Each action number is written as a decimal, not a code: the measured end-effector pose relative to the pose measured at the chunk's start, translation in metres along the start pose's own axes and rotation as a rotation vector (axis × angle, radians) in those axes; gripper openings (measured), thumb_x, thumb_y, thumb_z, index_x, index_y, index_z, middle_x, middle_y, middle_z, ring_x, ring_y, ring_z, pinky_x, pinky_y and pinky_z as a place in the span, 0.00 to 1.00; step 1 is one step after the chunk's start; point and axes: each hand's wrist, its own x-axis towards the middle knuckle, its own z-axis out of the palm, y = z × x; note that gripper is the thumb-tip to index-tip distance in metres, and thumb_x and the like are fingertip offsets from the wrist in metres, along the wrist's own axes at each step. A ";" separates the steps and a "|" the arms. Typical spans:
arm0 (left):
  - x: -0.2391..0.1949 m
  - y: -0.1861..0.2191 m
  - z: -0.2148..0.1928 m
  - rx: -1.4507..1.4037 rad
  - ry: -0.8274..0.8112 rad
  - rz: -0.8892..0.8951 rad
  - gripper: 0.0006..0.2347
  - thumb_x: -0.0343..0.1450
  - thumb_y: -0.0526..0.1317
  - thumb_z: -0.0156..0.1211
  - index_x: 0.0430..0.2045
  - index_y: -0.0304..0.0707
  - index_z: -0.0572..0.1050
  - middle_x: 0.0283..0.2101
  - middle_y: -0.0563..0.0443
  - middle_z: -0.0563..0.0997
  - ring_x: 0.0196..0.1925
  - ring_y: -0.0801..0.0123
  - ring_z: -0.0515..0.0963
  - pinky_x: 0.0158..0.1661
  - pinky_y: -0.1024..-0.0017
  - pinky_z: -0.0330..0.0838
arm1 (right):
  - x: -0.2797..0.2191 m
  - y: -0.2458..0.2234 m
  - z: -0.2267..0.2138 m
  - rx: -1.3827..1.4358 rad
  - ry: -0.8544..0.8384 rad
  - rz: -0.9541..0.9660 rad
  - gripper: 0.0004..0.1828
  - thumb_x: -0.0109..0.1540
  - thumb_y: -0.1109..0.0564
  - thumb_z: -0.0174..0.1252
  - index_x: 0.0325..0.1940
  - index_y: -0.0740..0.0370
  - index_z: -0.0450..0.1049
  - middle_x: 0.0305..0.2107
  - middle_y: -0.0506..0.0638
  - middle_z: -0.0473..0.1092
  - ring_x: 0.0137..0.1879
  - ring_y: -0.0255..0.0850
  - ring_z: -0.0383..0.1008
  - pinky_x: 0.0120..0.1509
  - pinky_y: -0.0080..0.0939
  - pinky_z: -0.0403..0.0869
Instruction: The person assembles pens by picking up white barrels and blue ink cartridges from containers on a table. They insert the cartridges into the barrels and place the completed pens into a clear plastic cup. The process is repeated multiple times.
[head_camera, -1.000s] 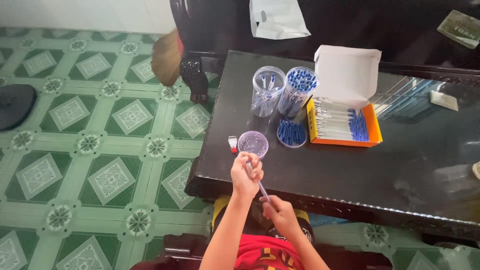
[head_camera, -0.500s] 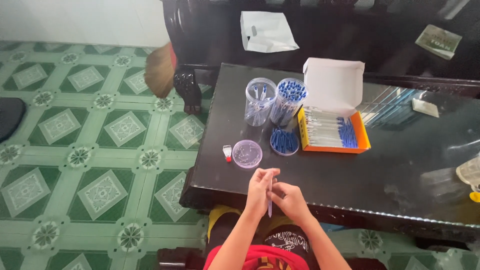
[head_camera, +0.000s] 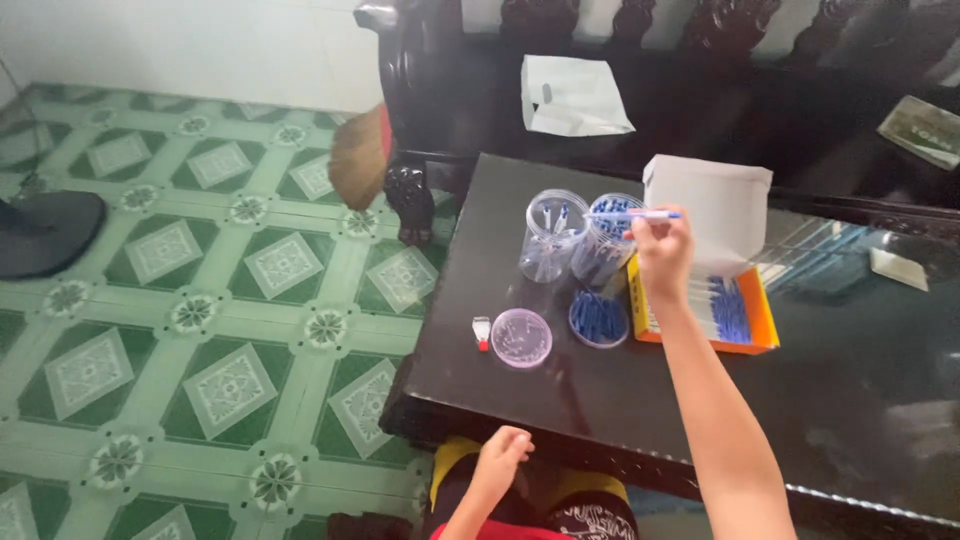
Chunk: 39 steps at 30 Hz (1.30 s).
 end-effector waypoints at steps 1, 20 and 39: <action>0.000 0.007 -0.007 0.003 0.005 0.004 0.08 0.72 0.40 0.57 0.35 0.38 0.81 0.34 0.48 0.86 0.39 0.72 0.86 0.40 0.75 0.81 | 0.009 0.012 0.009 0.007 -0.002 -0.002 0.05 0.69 0.60 0.57 0.46 0.58 0.66 0.40 0.54 0.78 0.36 0.38 0.81 0.40 0.30 0.77; -0.011 -0.003 -0.036 -0.006 0.317 -0.207 0.07 0.73 0.42 0.55 0.32 0.44 0.81 0.31 0.53 0.86 0.30 0.73 0.77 0.34 0.73 0.67 | -0.025 0.217 -0.101 -0.761 0.053 0.019 0.16 0.63 0.53 0.58 0.53 0.62 0.77 0.45 0.56 0.75 0.53 0.51 0.71 0.59 0.51 0.65; -0.014 -0.009 -0.034 0.129 0.321 -0.287 0.08 0.74 0.44 0.55 0.33 0.43 0.80 0.33 0.52 0.86 0.30 0.71 0.78 0.35 0.72 0.68 | -0.027 0.151 -0.111 -1.133 -0.614 0.750 0.38 0.68 0.38 0.45 0.82 0.34 0.44 0.74 0.49 0.53 0.77 0.57 0.49 0.72 0.62 0.59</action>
